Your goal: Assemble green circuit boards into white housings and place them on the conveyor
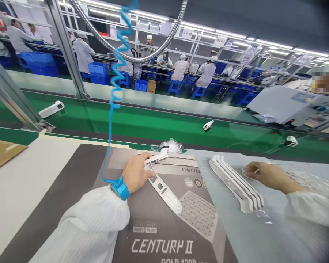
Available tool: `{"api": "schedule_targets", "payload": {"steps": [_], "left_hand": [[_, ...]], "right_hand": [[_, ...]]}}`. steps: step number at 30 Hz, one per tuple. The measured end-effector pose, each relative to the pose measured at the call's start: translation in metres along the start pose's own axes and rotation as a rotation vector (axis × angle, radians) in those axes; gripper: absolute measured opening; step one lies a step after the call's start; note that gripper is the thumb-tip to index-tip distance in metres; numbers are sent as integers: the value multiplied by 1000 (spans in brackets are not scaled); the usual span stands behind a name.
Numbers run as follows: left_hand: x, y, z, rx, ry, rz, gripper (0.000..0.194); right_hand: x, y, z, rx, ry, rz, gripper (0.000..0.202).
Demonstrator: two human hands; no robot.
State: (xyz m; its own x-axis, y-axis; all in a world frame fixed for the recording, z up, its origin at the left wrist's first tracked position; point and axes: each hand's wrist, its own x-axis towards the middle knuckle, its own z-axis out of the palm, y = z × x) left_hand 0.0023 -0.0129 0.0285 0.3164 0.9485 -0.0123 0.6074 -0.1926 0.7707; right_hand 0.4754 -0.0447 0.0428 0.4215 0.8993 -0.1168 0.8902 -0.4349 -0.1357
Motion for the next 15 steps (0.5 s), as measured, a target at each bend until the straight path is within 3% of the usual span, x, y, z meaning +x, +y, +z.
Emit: {"api": "schedule_targets", "payload": {"steps": [6,8,12,15], "left_hand": [[0,-5,-14,-64,-54,58,45],[1,-8,-16,-52,0,21,45],[5,-13,-13,43,134,-24,23],[7,-16,-8,123,203,56,40]], "right_hand": [[7,2,2,64,-4,-4,19],[6,1,1,64,-43,8,17],[7,6,-2,1,-101,-35,16],[10,12,-9,-76,-55,-21,23]]}}
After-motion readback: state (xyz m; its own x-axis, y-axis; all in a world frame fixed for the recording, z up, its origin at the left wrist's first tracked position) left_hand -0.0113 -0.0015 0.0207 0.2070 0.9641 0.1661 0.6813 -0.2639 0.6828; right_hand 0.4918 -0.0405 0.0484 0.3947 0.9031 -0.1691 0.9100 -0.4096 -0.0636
